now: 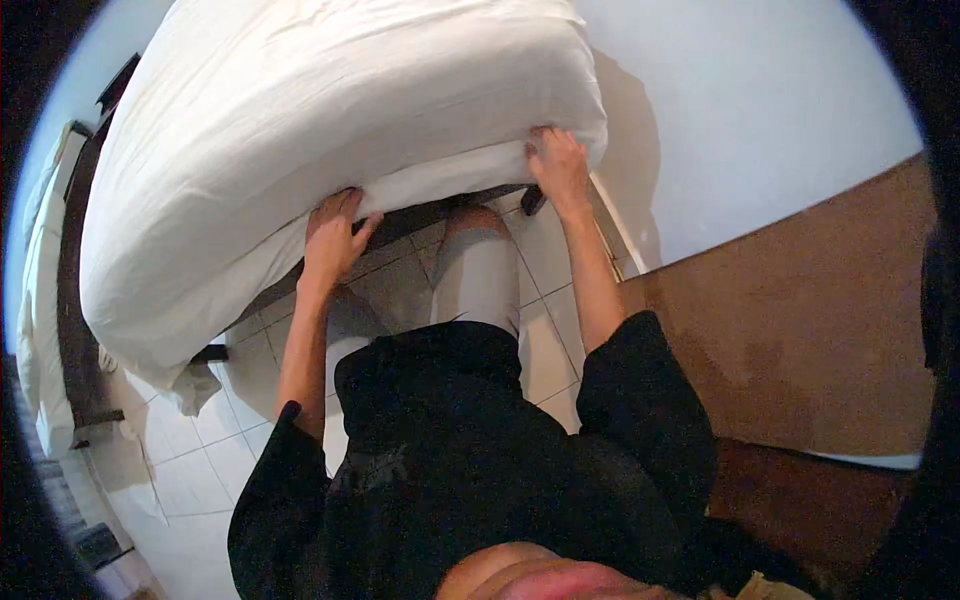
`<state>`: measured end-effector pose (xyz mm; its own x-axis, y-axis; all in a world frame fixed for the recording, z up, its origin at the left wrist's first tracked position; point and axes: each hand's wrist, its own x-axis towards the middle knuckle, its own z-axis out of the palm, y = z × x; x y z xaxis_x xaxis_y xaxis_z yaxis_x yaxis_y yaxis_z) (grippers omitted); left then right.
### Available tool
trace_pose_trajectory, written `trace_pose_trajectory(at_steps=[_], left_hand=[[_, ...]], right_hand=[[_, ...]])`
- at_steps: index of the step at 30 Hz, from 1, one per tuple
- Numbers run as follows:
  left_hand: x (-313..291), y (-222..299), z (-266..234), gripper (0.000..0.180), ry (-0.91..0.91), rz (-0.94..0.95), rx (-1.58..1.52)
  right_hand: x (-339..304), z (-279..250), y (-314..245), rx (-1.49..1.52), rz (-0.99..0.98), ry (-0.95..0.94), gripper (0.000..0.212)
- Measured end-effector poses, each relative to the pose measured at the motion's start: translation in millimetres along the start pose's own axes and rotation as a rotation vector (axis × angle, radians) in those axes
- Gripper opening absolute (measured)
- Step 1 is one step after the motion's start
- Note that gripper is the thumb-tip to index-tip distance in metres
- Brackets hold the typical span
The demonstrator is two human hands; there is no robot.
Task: The person spreads a white fitted sheet over a mattress, tucking it under the corners and smoothing the surface. They then pick up a pillow and insert it into a pillowcase, placing the finished pillow on the bed.
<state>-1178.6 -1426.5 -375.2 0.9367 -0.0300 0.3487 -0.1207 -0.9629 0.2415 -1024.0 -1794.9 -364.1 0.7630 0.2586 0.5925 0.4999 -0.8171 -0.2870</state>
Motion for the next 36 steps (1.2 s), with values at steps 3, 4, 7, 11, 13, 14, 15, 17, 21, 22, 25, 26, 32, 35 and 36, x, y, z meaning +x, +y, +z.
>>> trace_pose_trajectory(at_steps=[3,4,7,11,13,14,15,17,21,22,25,26,32,35,36], left_hand=[[-16.6,-2.1,-1.3,0.031,-0.016,0.036,-0.020],[-25.6,-1.2,-1.2,0.028,-0.029,0.036,-0.038],[-62.4,7.8,7.2,0.012,0.094,0.183,-0.217],[-131.2,-20.1,14.5,0.023,0.164,-0.012,-0.251],[-162.3,-63.2,13.7,0.035,0.353,-0.506,-0.234],[-175.2,-89.0,14.1,0.040,0.616,-0.724,-0.242],[-183.9,-117.0,11.1,0.045,0.824,-1.033,-0.249],[-203.5,-180.9,-8.5,0.060,1.047,-1.531,-0.823],[-239.6,-263.4,-47.0,0.072,1.380,-1.130,-1.745],[-244.3,-274.6,-52.7,0.073,1.306,-0.988,-1.688],[-258.0,-278.5,-55.6,0.074,1.214,-0.943,-1.587],[-260.1,-275.9,-55.1,0.074,1.217,-1.007,-1.523],[-277.0,-250.9,-51.3,0.070,1.280,-0.857,-1.582],[-282.2,-268.2,-72.8,0.074,1.471,-0.764,-1.771],[-287.4,-276.6,-84.1,0.076,1.590,-0.749,-1.815]], right_hand=[[-18.0,7.5,-58.4,0.226,-0.231,-0.009,0.034],[-29.8,16.9,-81.1,0.221,-0.343,-0.035,0.036],[-40.7,35.5,-101.9,0.180,-0.497,-0.159,0.045],[-57.4,41.2,-76.6,0.214,-0.515,-0.190,0.046],[-68.3,38.1,-56.6,0.243,-0.504,-0.163,0.043],[-74.2,38.7,-48.0,0.191,-0.482,-0.226,0.042],[-79.0,37.9,-35.3,0.247,-0.443,-0.072,0.037],[-86.3,42.3,-10.2,0.427,-0.099,0.113,0.034],[-69.3,79.3,47.2,1.261,1.220,0.371,0.059],[-64.3,83.0,62.4,1.462,1.285,0.287,0.065],[-41.0,89.3,94.5,1.499,1.169,0.236,0.072],[-35.1,92.1,100.7,1.417,1.140,0.233,0.072],[-37.2,96.9,160.9,1.581,1.131,0.431,0.063],[-38.0,90.4,186.8,0.869,0.591,0.359,0.062],[-30.1,76.7,192.3,0.840,0.597,0.330,0.061]])
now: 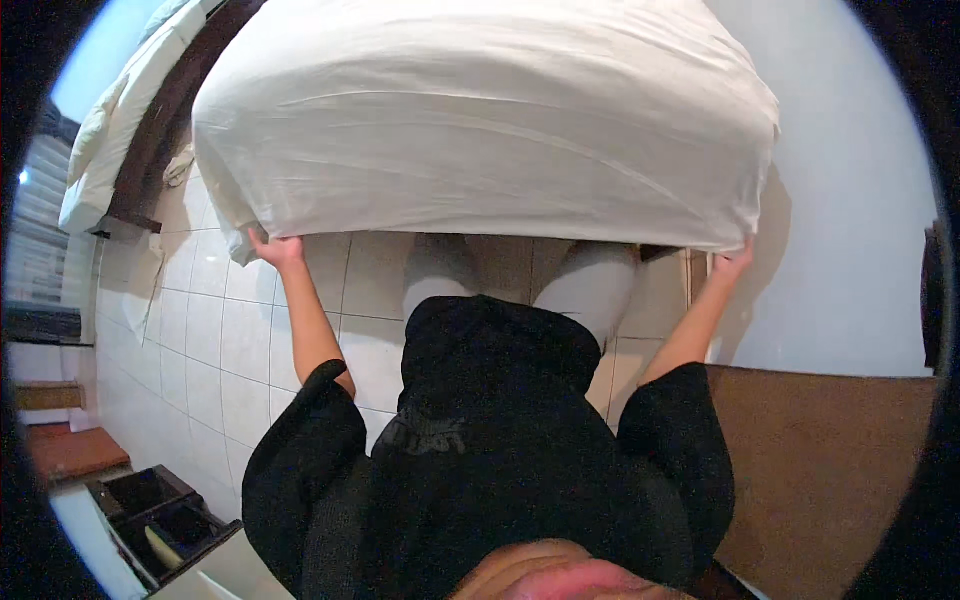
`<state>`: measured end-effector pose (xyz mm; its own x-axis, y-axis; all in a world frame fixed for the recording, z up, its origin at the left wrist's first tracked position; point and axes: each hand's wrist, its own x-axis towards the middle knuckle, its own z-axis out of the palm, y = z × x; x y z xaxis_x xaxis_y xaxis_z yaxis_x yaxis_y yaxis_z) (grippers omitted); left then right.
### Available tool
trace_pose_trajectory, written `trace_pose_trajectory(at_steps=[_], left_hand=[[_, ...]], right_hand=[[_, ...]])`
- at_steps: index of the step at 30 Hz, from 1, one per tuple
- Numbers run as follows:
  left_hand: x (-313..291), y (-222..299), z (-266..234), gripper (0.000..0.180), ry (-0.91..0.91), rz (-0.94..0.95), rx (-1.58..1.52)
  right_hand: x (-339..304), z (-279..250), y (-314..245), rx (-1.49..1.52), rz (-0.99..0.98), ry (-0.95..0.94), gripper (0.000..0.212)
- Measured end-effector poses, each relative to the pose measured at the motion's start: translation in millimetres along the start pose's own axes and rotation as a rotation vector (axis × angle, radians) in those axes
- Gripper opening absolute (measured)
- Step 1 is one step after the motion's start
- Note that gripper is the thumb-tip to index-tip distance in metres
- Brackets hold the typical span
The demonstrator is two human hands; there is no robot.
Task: The person spreads a white fitted sheet over a mattress, tucking it under the corners and smoothing the surface. They then pick up a pillow and insert it into a pillowcase, placing the finished pillow on the bed.
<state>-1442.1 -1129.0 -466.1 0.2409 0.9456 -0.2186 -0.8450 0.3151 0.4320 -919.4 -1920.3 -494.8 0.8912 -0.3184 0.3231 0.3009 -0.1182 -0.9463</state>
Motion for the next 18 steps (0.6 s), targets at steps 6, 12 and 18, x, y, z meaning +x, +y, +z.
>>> trace_pose_trajectory(at_steps=[6,12,18], left_hand=[[73.7,113.5,9.1,0.074,-0.168,0.366,0.208],[133.4,185.3,-82.1,0.061,0.028,0.295,0.390],[116.1,132.7,-125.0,0.092,0.287,-0.177,0.135]], right_hand=[[17.4,-22.2,-158.2,0.449,0.195,0.101,0.065],[1.6,-36.7,-138.5,0.309,0.118,0.217,0.062],[-43.0,-17.3,38.0,-0.159,-0.100,-0.021,0.084]])
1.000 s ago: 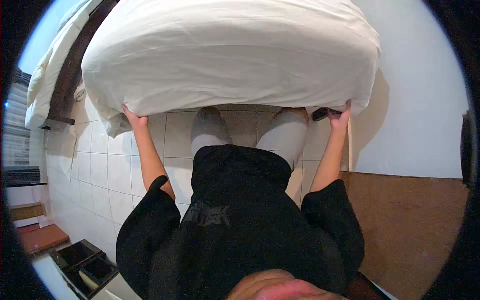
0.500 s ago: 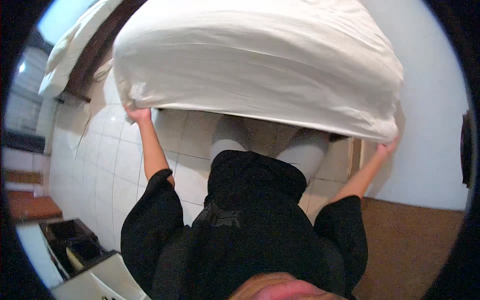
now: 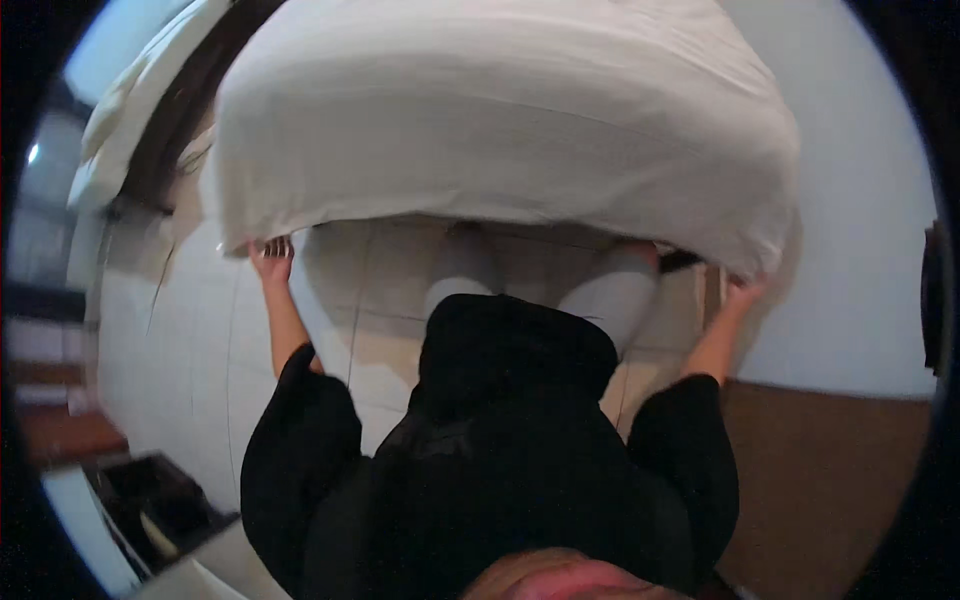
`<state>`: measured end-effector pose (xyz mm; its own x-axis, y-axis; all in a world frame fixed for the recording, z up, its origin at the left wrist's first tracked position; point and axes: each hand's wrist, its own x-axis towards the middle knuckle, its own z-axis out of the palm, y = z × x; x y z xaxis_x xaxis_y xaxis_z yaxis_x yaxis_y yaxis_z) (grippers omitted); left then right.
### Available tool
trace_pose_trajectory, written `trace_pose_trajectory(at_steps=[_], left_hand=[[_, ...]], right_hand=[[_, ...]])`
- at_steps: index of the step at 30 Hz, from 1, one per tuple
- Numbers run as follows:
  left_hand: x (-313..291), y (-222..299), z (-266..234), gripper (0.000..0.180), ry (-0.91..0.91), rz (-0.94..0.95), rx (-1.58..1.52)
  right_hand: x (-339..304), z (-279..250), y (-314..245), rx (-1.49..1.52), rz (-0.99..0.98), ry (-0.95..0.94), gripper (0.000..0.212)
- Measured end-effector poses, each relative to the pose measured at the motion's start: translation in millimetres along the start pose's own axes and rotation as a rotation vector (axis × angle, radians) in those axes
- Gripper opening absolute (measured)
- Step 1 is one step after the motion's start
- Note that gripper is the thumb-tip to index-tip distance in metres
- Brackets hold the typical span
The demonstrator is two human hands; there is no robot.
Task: The person spreads a white fitted sheet over a mattress, tucking it under the corners and smoothing the surface. They then pick up a pillow and insert it into a pillowcase, placing the finished pillow on the bed.
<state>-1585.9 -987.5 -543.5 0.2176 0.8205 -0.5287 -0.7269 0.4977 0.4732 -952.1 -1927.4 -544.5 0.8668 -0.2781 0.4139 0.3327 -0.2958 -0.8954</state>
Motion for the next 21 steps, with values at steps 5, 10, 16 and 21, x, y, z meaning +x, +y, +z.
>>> trace_pose_trajectory(at_steps=[5,10,16,21], left_hand=[[-26.5,-39.1,34.6,0.125,-0.327,-0.210,0.069],[24.5,-91.4,56.4,0.091,-0.320,0.026,0.324],[21.8,-102.6,36.1,0.035,0.022,0.470,0.573],[-25.2,-97.2,74.6,0.033,0.334,0.980,0.943]], right_hand=[[-15.0,43.6,-24.6,1.102,0.720,0.133,0.069],[-2.3,46.7,-82.6,0.755,0.699,0.451,0.056],[42.8,32.4,-126.8,-0.426,0.297,0.648,0.046],[122.3,39.1,-195.2,0.026,-0.304,0.118,0.063]])
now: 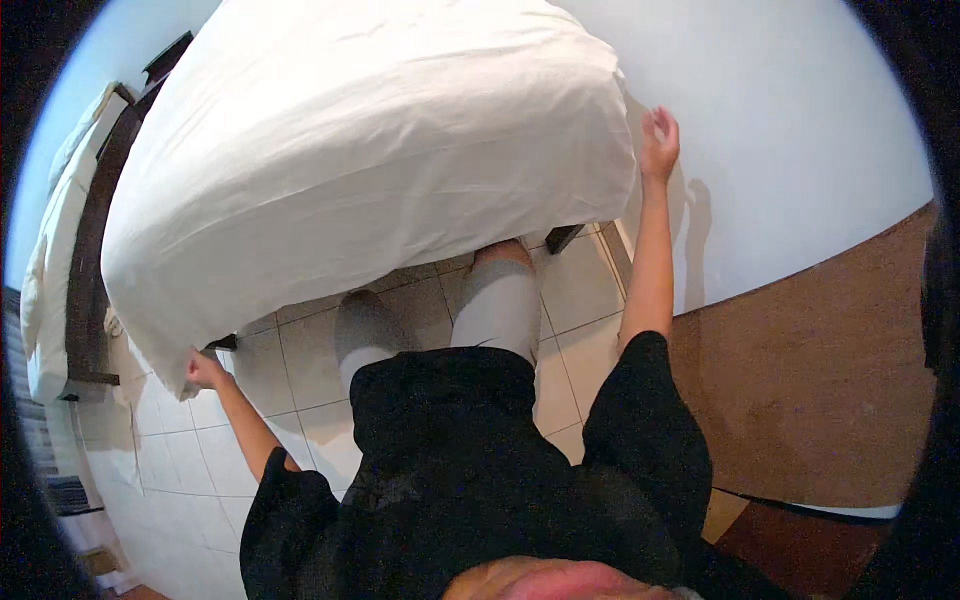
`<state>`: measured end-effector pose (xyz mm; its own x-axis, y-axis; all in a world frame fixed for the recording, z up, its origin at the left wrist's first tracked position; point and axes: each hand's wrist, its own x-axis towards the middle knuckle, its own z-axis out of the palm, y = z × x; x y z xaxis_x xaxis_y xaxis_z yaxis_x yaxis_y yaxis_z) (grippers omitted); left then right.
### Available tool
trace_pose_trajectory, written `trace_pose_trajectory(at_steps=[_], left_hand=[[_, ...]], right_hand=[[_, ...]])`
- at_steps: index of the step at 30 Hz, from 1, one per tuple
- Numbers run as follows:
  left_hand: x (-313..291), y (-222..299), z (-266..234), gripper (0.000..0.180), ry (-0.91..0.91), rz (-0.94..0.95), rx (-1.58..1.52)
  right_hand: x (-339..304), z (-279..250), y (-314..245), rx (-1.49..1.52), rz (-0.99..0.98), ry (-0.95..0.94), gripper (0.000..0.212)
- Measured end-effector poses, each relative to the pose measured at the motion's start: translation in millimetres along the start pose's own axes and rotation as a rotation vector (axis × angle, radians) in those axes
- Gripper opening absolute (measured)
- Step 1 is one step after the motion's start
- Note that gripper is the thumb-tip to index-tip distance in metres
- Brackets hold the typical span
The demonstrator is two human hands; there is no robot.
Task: The person spreads a white fitted sheet over a mattress, tucking it under the corners and smoothing the surface. They then pick up a pillow and insert it into a pillowcase, placing the finished pillow on the bed.
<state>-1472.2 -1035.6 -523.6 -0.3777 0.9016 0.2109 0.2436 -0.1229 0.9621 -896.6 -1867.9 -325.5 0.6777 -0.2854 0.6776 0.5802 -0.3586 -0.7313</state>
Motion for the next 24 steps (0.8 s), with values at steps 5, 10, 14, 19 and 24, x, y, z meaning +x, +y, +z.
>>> trace_pose_trajectory(at_steps=[5,10,14,19,24], left_hand=[[10.2,112.8,35.8,0.052,-0.158,0.474,-0.087],[12.4,237.1,81.0,0.061,-0.146,0.862,0.082],[22.2,279.6,72.3,0.047,0.001,1.080,0.277],[45.4,284.0,58.5,0.031,-0.346,1.018,0.329],[74.7,273.8,84.5,0.026,-0.337,0.924,0.374]], right_hand=[[61.5,60.9,-44.1,-0.140,0.170,-0.301,0.052],[93.4,79.6,-55.4,-0.209,0.056,-0.332,0.027],[128.3,63.1,-59.3,0.082,0.062,-0.256,0.020],[155.5,56.3,-32.2,0.056,0.268,-0.305,0.044],[117.5,98.8,19.8,-0.052,0.356,-0.745,0.069]])
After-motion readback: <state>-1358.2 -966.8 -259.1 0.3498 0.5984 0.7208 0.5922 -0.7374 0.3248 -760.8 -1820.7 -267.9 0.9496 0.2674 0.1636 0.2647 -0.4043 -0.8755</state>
